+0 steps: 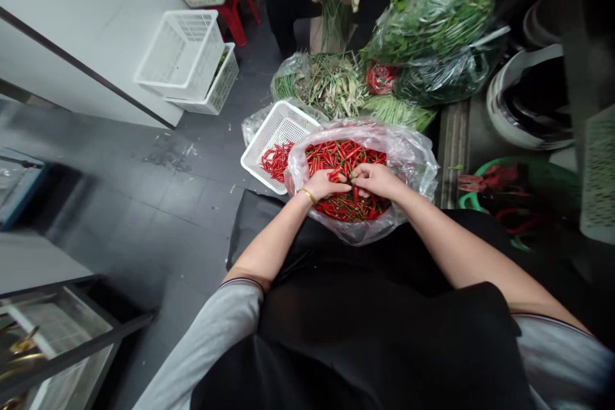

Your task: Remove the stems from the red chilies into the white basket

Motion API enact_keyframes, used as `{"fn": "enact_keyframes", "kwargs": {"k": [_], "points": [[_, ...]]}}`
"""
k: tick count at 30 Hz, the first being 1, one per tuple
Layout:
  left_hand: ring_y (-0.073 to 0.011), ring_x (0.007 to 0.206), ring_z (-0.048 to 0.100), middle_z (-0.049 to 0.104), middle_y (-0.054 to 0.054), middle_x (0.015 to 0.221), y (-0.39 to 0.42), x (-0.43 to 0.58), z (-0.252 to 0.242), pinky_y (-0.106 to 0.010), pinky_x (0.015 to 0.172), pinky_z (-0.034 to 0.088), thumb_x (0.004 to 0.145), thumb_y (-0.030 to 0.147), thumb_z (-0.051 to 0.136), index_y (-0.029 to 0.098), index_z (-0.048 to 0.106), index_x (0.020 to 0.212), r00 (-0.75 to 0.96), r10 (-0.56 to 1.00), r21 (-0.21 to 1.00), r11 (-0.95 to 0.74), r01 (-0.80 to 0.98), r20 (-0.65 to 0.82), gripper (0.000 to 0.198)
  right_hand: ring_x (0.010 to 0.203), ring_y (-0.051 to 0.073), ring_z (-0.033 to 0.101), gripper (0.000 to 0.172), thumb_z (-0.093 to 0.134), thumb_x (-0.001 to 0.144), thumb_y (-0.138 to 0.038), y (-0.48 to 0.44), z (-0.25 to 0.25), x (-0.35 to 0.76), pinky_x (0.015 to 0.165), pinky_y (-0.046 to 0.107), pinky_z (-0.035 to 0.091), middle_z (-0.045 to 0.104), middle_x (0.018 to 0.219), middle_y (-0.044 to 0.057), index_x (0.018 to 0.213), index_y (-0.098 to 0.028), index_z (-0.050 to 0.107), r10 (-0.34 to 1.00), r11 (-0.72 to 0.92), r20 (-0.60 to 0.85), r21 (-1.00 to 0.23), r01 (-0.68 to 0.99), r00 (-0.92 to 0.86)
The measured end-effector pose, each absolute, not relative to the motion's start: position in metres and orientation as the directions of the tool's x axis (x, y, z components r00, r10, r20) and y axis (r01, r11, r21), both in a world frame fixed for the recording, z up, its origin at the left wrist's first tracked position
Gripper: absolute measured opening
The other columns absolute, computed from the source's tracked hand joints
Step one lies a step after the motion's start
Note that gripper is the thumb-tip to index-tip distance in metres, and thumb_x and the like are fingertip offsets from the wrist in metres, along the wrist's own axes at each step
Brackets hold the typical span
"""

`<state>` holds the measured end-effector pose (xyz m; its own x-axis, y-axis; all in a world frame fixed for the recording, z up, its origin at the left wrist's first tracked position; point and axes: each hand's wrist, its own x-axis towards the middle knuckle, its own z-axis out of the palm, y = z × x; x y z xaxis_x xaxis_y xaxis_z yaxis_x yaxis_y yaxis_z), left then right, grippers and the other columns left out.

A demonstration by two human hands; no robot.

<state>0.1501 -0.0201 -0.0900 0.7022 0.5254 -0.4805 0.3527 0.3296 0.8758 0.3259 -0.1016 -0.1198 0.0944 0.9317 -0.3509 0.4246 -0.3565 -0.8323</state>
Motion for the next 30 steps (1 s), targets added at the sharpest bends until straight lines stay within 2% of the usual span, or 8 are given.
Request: {"fn": "enact_keyframes", "kwargs": {"k": [4, 9, 13, 16, 20, 23, 27, 30], "points": [[-0.0024, 0.033, 0.032, 0.04, 0.009, 0.038, -0.024, 0.165, -0.092, -0.018, 0.036, 0.019, 0.054, 0.033, 0.084, 0.015, 0.049, 0.062, 0.722, 0.442, 0.847, 0.266, 0.461, -0.532, 0.039, 0.053, 0.016, 0.058, 0.031, 0.064, 0.074, -0.049, -0.109, -0.106, 0.305, 0.052, 0.027, 0.046, 0.059, 0.058, 0.0, 0.073, -0.021, 0.049, 0.964, -0.228, -0.202, -0.962, 0.149, 0.173], [-0.0043, 0.032, 0.035, 0.041, 0.006, 0.038, -0.022, 0.162, -0.084, -0.02, 0.036, 0.021, 0.06, 0.035, 0.078, 0.013, 0.053, 0.057, 0.654, 0.361, 0.747, 0.294, 0.597, -0.665, 0.034, 0.083, 0.021, 0.06, 0.024, 0.043, 0.091, -0.033, -0.124, -0.094, 0.293, 0.064, 0.028, 0.04, 0.064, 0.092, 0.011, 0.082, -0.018, 0.059, 0.973, -0.103, 0.117, -0.561, 0.822, 0.201], [-0.0042, 0.034, 0.033, 0.042, 0.006, 0.04, -0.019, 0.153, -0.089, -0.02, 0.037, 0.02, 0.062, 0.036, 0.076, 0.013, 0.055, 0.061, 0.633, 0.45, 0.776, 0.404, 0.485, -0.63, 0.03, 0.083, 0.023, 0.062, 0.031, 0.044, 0.092, -0.036, -0.141, -0.112, 0.285, 0.058, 0.028, 0.036, 0.062, 0.106, 0.014, 0.11, -0.017, 0.062, 0.981, -0.076, -0.187, -0.142, 0.987, 0.049], [-0.0045, 0.038, 0.035, 0.049, 0.005, 0.047, -0.016, 0.15, -0.092, -0.02, 0.04, 0.023, 0.067, 0.028, 0.069, 0.013, 0.057, 0.067, 0.663, 0.518, 0.841, 0.363, 0.401, -0.54, 0.019, 0.082, 0.023, 0.063, 0.028, 0.046, 0.091, -0.031, -0.144, -0.13, 0.276, 0.056, 0.027, 0.036, 0.063, 0.105, 0.013, 0.106, -0.017, 0.065, 0.903, 0.08, -0.415, -0.087, 0.993, -0.109], [-0.0063, 0.054, 0.046, 0.056, 0.004, 0.057, -0.019, 0.153, -0.093, -0.021, 0.057, 0.037, 0.06, 0.016, 0.069, 0.013, 0.059, 0.065, 0.757, 0.536, 0.891, -0.019, 0.454, -0.374, 0.011, 0.082, 0.021, 0.062, 0.029, 0.043, 0.092, -0.034, -0.13, -0.127, 0.289, 0.061, 0.027, 0.039, 0.065, 0.101, 0.012, 0.097, -0.018, 0.067, 0.939, 0.027, -0.332, -0.187, 0.982, -0.089], [-0.0083, 0.06, 0.047, 0.05, 0.005, 0.054, -0.023, 0.155, -0.091, -0.023, 0.067, 0.039, 0.055, 0.014, 0.072, 0.013, 0.056, 0.057, 0.789, 0.538, 0.844, -0.24, 0.48, -0.297, 0.017, 0.071, 0.018, 0.057, 0.03, 0.049, 0.089, -0.04, -0.123, -0.108, 0.314, 0.064, 0.027, 0.039, 0.064, 0.078, 0.007, 0.078, -0.017, 0.064, 0.979, 0.023, -0.159, -0.524, 0.851, -0.124], [-0.0076, 0.06, 0.048, 0.055, 0.003, 0.063, -0.023, 0.154, -0.085, -0.024, 0.067, 0.04, 0.061, 0.03, 0.075, 0.012, 0.061, 0.073, 0.816, 0.511, 0.952, 0.019, 0.305, -0.272, 0.025, 0.048, 0.012, 0.042, 0.042, 0.048, 0.086, -0.059, -0.126, -0.099, 0.33, 0.052, 0.026, 0.036, 0.049, 0.055, -0.002, 0.078, -0.019, 0.058, 1.0, -0.017, -0.016, -0.967, 0.256, 0.006], [-0.0071, 0.058, 0.048, 0.056, 0.003, 0.063, -0.019, 0.15, -0.084, -0.024, 0.063, 0.04, 0.054, 0.038, 0.082, 0.011, 0.061, 0.076, 0.777, 0.54, 0.946, 0.214, 0.245, -0.323, 0.04, 0.05, 0.013, 0.049, 0.046, 0.044, 0.087, -0.062, -0.129, -0.111, 0.313, 0.053, 0.027, 0.04, 0.056, 0.062, 0.001, 0.082, -0.019, 0.059, 0.989, -0.138, -0.111, -0.931, 0.338, 0.1]]}}
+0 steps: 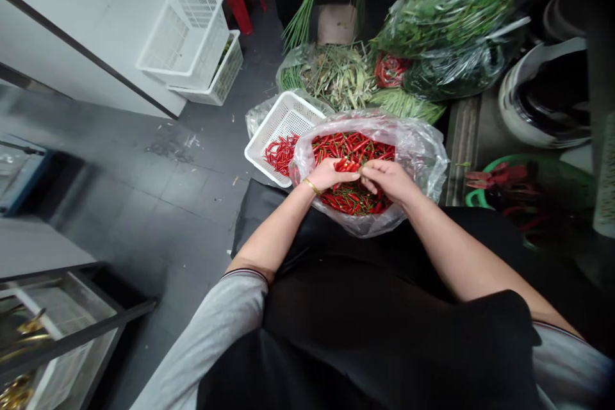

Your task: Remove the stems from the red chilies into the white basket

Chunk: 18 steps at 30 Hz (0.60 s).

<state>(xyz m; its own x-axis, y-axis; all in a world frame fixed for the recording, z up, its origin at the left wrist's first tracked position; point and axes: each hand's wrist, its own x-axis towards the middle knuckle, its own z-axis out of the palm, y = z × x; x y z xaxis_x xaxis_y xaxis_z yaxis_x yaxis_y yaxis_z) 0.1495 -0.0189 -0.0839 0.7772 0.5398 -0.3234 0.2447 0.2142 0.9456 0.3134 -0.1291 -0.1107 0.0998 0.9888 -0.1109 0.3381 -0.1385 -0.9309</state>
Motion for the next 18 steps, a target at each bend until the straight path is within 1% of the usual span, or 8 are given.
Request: {"fn": "enact_keyframes", "kwargs": {"k": [1, 3, 4, 6, 8, 11, 15, 18], "points": [[-0.0071, 0.058, 0.048, 0.056, 0.004, 0.062, -0.017, 0.148, -0.085, -0.024, 0.062, 0.04, 0.052, 0.039, 0.084, 0.012, 0.06, 0.076, 0.736, 0.581, 0.936, 0.259, 0.237, -0.347, 0.043, 0.057, 0.016, 0.055, 0.045, 0.046, 0.086, -0.061, -0.129, -0.116, 0.302, 0.057, 0.028, 0.043, 0.061, 0.069, 0.004, 0.084, -0.019, 0.06, 0.981, -0.194, -0.166, -0.838, 0.51, 0.101], [-0.0071, 0.056, 0.048, 0.055, 0.004, 0.061, -0.014, 0.145, -0.088, -0.023, 0.059, 0.04, 0.05, 0.039, 0.085, 0.013, 0.059, 0.077, 0.636, 0.66, 0.915, 0.332, 0.23, -0.399, 0.045, 0.076, 0.022, 0.064, 0.043, 0.05, 0.086, -0.058, -0.128, -0.125, 0.274, 0.067, 0.031, 0.046, 0.068, 0.088, 0.01, 0.093, -0.018, 0.063, 0.959, -0.215, -0.273, -0.527, 0.822, 0.075], [-0.0068, 0.054, 0.047, 0.055, 0.004, 0.06, -0.012, 0.144, -0.09, -0.023, 0.057, 0.04, 0.051, 0.038, 0.085, 0.014, 0.058, 0.077, 0.593, 0.687, 0.905, 0.355, 0.233, -0.421, 0.045, 0.086, 0.025, 0.065, 0.042, 0.051, 0.086, -0.056, -0.126, -0.128, 0.26, 0.071, 0.032, 0.047, 0.068, 0.099, 0.013, 0.1, -0.018, 0.063, 0.946, -0.172, -0.321, -0.382, 0.908, 0.044], [-0.006, 0.05, 0.045, 0.054, 0.005, 0.056, -0.01, 0.142, -0.092, -0.022, 0.053, 0.038, 0.052, 0.036, 0.085, 0.014, 0.056, 0.075, 0.554, 0.707, 0.898, 0.358, 0.256, -0.44, 0.042, 0.094, 0.027, 0.064, 0.042, 0.051, 0.088, -0.051, -0.12, -0.13, 0.241, 0.074, 0.033, 0.047, 0.066, 0.109, 0.018, 0.107, -0.015, 0.062, 0.917, -0.075, -0.397, -0.241, 0.968, -0.028], [-0.0054, 0.048, 0.043, 0.053, 0.006, 0.053, -0.01, 0.142, -0.093, -0.022, 0.051, 0.036, 0.054, 0.032, 0.084, 0.014, 0.055, 0.07, 0.566, 0.7, 0.9, 0.321, 0.295, -0.435, 0.038, 0.095, 0.028, 0.064, 0.036, 0.052, 0.088, -0.046, -0.113, -0.128, 0.241, 0.074, 0.033, 0.047, 0.067, 0.107, 0.018, 0.101, -0.014, 0.065, 0.891, -0.068, -0.452, -0.229, 0.971, -0.045], [-0.0058, 0.048, 0.045, 0.054, 0.006, 0.053, -0.011, 0.142, -0.092, -0.023, 0.053, 0.038, 0.055, 0.027, 0.084, 0.013, 0.056, 0.071, 0.582, 0.685, 0.897, 0.287, 0.337, -0.438, 0.035, 0.084, 0.022, 0.064, 0.023, 0.057, 0.084, -0.038, -0.103, -0.12, 0.275, 0.067, 0.028, 0.044, 0.07, 0.09, 0.01, 0.083, -0.018, 0.067, 0.903, -0.195, -0.426, -0.284, 0.939, 0.059], [-0.0046, 0.043, 0.041, 0.054, 0.005, 0.053, -0.016, 0.144, -0.088, -0.022, 0.047, 0.032, 0.059, 0.029, 0.081, 0.014, 0.056, 0.073, 0.594, 0.651, 0.876, 0.273, 0.398, -0.473, 0.033, 0.06, 0.014, 0.056, 0.021, 0.059, 0.078, -0.036, -0.103, -0.105, 0.322, 0.059, 0.024, 0.039, 0.062, 0.062, 0.0, 0.064, -0.02, 0.059, 0.943, -0.248, -0.316, -0.461, 0.852, 0.104], [-0.0041, 0.047, 0.044, 0.059, 0.003, 0.061, -0.019, 0.148, -0.082, -0.021, 0.049, 0.035, 0.059, 0.027, 0.081, 0.013, 0.055, 0.073, 0.647, 0.651, 0.915, 0.228, 0.332, -0.397, 0.033, 0.053, 0.012, 0.049, 0.025, 0.059, 0.075, -0.037, -0.11, -0.089, 0.328, 0.055, 0.025, 0.035, 0.055, 0.053, -0.003, 0.058, -0.02, 0.052, 0.96, -0.212, -0.276, -0.588, 0.78, 0.053]]}}
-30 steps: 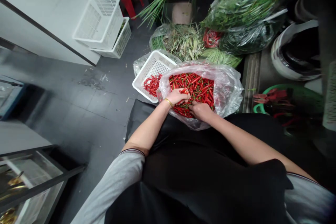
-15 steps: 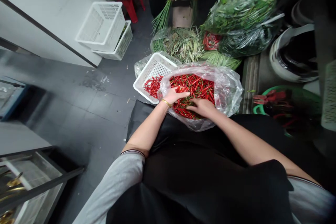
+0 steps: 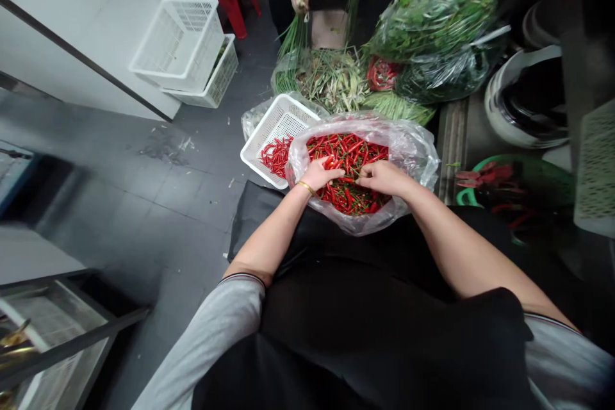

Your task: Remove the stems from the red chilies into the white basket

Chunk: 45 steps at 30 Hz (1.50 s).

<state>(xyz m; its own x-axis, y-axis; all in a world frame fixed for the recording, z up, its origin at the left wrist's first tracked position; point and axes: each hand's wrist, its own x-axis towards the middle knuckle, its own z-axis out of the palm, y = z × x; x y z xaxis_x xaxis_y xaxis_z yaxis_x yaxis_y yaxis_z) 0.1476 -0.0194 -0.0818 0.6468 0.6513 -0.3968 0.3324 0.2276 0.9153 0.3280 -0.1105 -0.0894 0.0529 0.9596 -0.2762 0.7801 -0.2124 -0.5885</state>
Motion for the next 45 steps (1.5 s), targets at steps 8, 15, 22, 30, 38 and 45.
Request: {"fn": "enact_keyframes", "kwargs": {"k": [8, 15, 22, 30, 38, 45], "points": [[-0.0058, 0.057, 0.052, 0.063, 0.003, 0.066, -0.02, 0.149, -0.072, -0.02, 0.059, 0.04, 0.062, 0.027, 0.075, 0.012, 0.055, 0.077, 0.821, 0.496, 0.953, 0.047, 0.3, -0.283, 0.029, 0.046, 0.011, 0.045, 0.034, 0.051, 0.081, -0.049, -0.112, -0.051, 0.319, 0.05, 0.024, 0.033, 0.05, 0.047, -0.004, 0.062, -0.021, 0.048, 0.987, -0.12, -0.157, -0.805, 0.582, -0.014], [-0.0038, 0.05, 0.047, 0.064, 0.001, 0.068, -0.027, 0.144, -0.068, -0.019, 0.051, 0.035, 0.063, 0.036, 0.077, 0.014, 0.05, 0.078, 0.861, 0.481, 0.981, 0.171, 0.093, -0.165, 0.038, 0.039, 0.01, 0.04, 0.052, 0.044, 0.08, -0.07, -0.125, -0.065, 0.312, 0.043, 0.025, 0.033, 0.052, 0.053, -0.001, 0.071, -0.02, 0.052, 0.99, -0.129, -0.134, -0.987, 0.1, -0.044], [-0.0023, 0.043, 0.041, 0.058, 0.005, 0.059, -0.02, 0.141, -0.077, -0.019, 0.045, 0.03, 0.055, 0.031, 0.084, 0.012, 0.056, 0.082, 0.712, 0.598, 0.927, 0.296, 0.231, -0.368, 0.044, 0.07, 0.02, 0.06, 0.034, 0.063, 0.076, -0.053, -0.117, -0.127, 0.306, 0.062, 0.028, 0.042, 0.067, 0.076, 0.006, 0.08, -0.019, 0.062, 0.948, -0.281, -0.282, -0.522, 0.805, 0.147], [-0.0055, 0.063, 0.054, 0.061, 0.005, 0.064, -0.019, 0.147, -0.093, -0.023, 0.072, 0.046, 0.047, 0.013, 0.084, 0.011, 0.056, 0.069, 0.618, 0.662, 0.901, 0.375, 0.217, -0.424, 0.035, 0.065, 0.017, 0.061, 0.022, 0.05, 0.087, -0.037, -0.11, -0.116, 0.316, 0.064, 0.027, 0.043, 0.066, 0.069, 0.003, 0.086, -0.018, 0.061, 0.945, -0.326, -0.22, -0.588, 0.741, 0.242], [-0.0055, 0.044, 0.049, 0.067, -0.005, 0.061, -0.014, 0.142, -0.085, -0.02, 0.045, 0.037, 0.067, 0.027, 0.072, 0.007, 0.065, 0.069, 0.662, 0.596, 0.875, 0.438, 0.204, -0.453, 0.022, 0.09, 0.024, 0.065, 0.026, 0.06, 0.083, -0.04, -0.108, -0.127, 0.281, 0.069, 0.03, 0.045, 0.07, 0.098, 0.011, 0.096, -0.018, 0.064, 0.884, -0.305, -0.437, -0.265, 0.915, 0.168], [-0.0092, 0.06, 0.061, 0.067, -0.002, 0.068, -0.03, 0.151, -0.093, -0.024, 0.061, 0.05, 0.06, 0.024, 0.081, 0.009, 0.058, 0.08, 0.675, 0.576, 0.845, 0.517, 0.137, -0.462, 0.034, 0.054, 0.016, 0.059, 0.035, 0.049, 0.088, -0.049, -0.105, -0.104, 0.308, 0.057, 0.027, 0.044, 0.065, 0.065, 0.005, 0.075, -0.018, 0.059, 0.96, -0.279, -0.224, -0.834, 0.477, 0.171]]}}
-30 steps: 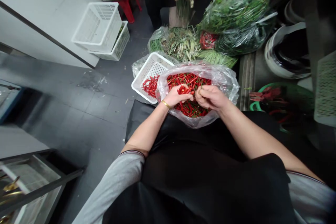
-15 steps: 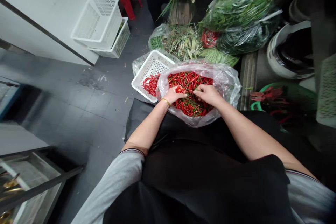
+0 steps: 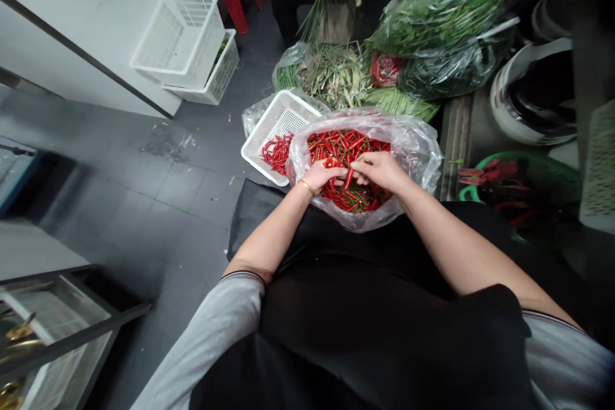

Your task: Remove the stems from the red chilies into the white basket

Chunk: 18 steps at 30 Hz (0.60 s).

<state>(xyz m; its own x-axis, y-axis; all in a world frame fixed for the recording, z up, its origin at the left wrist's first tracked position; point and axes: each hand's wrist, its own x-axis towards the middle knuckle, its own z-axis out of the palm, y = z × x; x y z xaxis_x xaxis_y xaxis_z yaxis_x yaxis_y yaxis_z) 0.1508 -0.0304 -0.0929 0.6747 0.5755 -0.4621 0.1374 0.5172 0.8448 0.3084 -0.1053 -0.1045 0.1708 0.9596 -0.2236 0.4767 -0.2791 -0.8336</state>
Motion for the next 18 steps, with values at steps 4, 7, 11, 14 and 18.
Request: {"fn": "enact_keyframes", "kwargs": {"k": [4, 7, 11, 14, 18], "points": [[-0.0065, 0.044, 0.052, 0.062, 0.002, 0.058, -0.038, 0.16, -0.09, -0.022, 0.049, 0.045, 0.068, 0.027, 0.075, 0.012, 0.052, 0.081, 0.736, 0.529, 0.856, 0.501, 0.129, -0.421, 0.03, 0.074, 0.022, 0.061, 0.036, 0.039, 0.093, -0.042, -0.116, -0.084, 0.298, 0.063, 0.029, 0.04, 0.066, 0.083, 0.012, 0.082, -0.015, 0.061, 0.969, -0.147, 0.089, -0.538, 0.83, 0.23], [-0.0051, 0.037, 0.046, 0.057, 0.005, 0.05, -0.038, 0.159, -0.092, -0.018, 0.041, 0.036, 0.073, 0.016, 0.067, 0.014, 0.049, 0.08, 0.691, 0.583, 0.896, 0.375, 0.237, -0.427, 0.02, 0.079, 0.024, 0.061, 0.043, 0.027, 0.097, -0.037, -0.124, -0.088, 0.281, 0.06, 0.03, 0.035, 0.065, 0.092, 0.016, 0.091, -0.013, 0.063, 0.978, -0.176, 0.064, -0.246, 0.953, 0.197], [-0.0045, 0.035, 0.044, 0.05, 0.009, 0.044, -0.041, 0.156, -0.097, -0.017, 0.041, 0.034, 0.075, 0.004, 0.056, 0.016, 0.045, 0.076, 0.641, 0.611, 0.882, 0.254, 0.398, -0.465, 0.017, 0.082, 0.025, 0.061, 0.042, 0.024, 0.097, -0.031, -0.124, -0.105, 0.274, 0.059, 0.03, 0.033, 0.064, 0.094, 0.017, 0.099, -0.011, 0.062, 0.988, -0.154, -0.046, -0.126, 0.98, 0.149], [-0.0045, 0.034, 0.043, 0.049, 0.009, 0.042, -0.043, 0.156, -0.09, -0.017, 0.041, 0.033, 0.076, 0.003, 0.056, 0.017, 0.042, 0.075, 0.625, 0.625, 0.875, 0.229, 0.427, -0.468, 0.02, 0.085, 0.026, 0.062, 0.036, 0.028, 0.095, -0.024, -0.118, -0.112, 0.283, 0.062, 0.03, 0.037, 0.063, 0.098, 0.018, 0.105, -0.009, 0.06, 0.97, -0.22, -0.118, -0.072, 0.973, 0.211], [-0.0053, 0.037, 0.045, 0.053, 0.009, 0.048, -0.033, 0.152, -0.078, -0.019, 0.042, 0.036, 0.069, 0.012, 0.072, 0.017, 0.043, 0.077, 0.642, 0.65, 0.911, 0.237, 0.336, -0.406, 0.031, 0.091, 0.026, 0.063, 0.036, 0.04, 0.094, -0.036, -0.115, -0.117, 0.276, 0.068, 0.032, 0.043, 0.059, 0.115, 0.017, 0.117, -0.014, 0.056, 0.936, -0.287, -0.239, -0.091, 0.953, 0.259]]}}
